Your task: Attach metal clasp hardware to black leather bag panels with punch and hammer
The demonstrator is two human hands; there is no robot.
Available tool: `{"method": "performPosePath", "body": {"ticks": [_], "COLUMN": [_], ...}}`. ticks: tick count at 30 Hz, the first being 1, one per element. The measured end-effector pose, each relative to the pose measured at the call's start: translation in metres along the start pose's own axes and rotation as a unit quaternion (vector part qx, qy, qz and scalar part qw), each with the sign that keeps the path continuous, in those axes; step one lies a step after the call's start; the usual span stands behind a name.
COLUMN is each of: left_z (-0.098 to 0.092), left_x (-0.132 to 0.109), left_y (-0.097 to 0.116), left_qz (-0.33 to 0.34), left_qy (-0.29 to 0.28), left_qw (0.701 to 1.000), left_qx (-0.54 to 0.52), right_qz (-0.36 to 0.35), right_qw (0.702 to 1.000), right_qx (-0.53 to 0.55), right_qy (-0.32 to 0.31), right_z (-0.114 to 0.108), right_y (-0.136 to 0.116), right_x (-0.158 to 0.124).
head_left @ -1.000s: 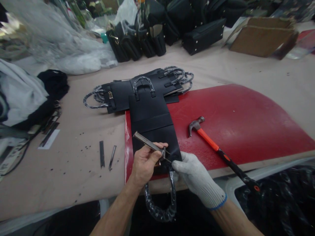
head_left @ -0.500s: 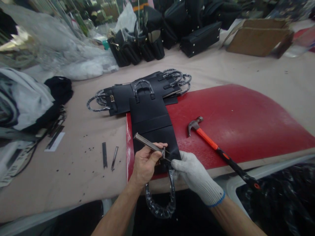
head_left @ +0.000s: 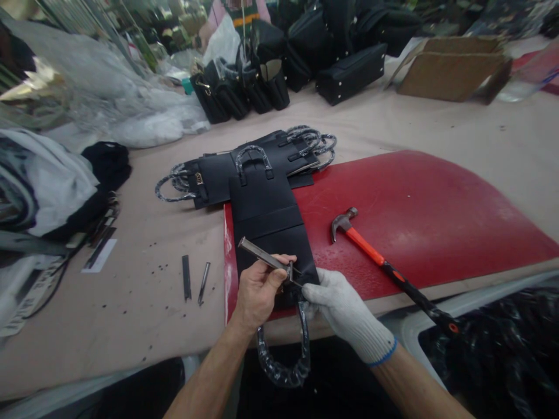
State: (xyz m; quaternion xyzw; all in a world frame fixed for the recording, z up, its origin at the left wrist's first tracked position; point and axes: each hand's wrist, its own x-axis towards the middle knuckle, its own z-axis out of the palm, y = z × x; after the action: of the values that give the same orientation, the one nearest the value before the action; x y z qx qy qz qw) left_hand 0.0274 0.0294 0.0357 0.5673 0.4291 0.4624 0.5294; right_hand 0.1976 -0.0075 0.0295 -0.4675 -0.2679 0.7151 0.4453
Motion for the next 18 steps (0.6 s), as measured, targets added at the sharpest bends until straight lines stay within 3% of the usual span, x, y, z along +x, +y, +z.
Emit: {"method": "performPosePath", "body": {"ticks": [4, 8, 18], "left_z": [0.002, 0.003, 0.003], "left_x": [0.002, 0.004, 0.007], "left_y": [0.007, 0.012, 0.010], "left_qz": [0.027, 0.007, -0.039], "left_qy": [-0.012, -0.012, -0.008], "left_qw": [0.998, 0.998, 0.999], "left_qx": [0.053, 0.060, 0.014], "right_qz": [-0.016, -0.042, 0.009], "right_qw": [0.999, 0.994, 0.991], "right_qx": [-0.044, -0.097, -0.114], "right_qy": [-0.010, -0.041, -0.067], "right_z": [-0.002, -0.004, -0.011], "right_y": [0.001, -0.004, -0.011], "right_x": [-0.001, -0.007, -0.008]}}
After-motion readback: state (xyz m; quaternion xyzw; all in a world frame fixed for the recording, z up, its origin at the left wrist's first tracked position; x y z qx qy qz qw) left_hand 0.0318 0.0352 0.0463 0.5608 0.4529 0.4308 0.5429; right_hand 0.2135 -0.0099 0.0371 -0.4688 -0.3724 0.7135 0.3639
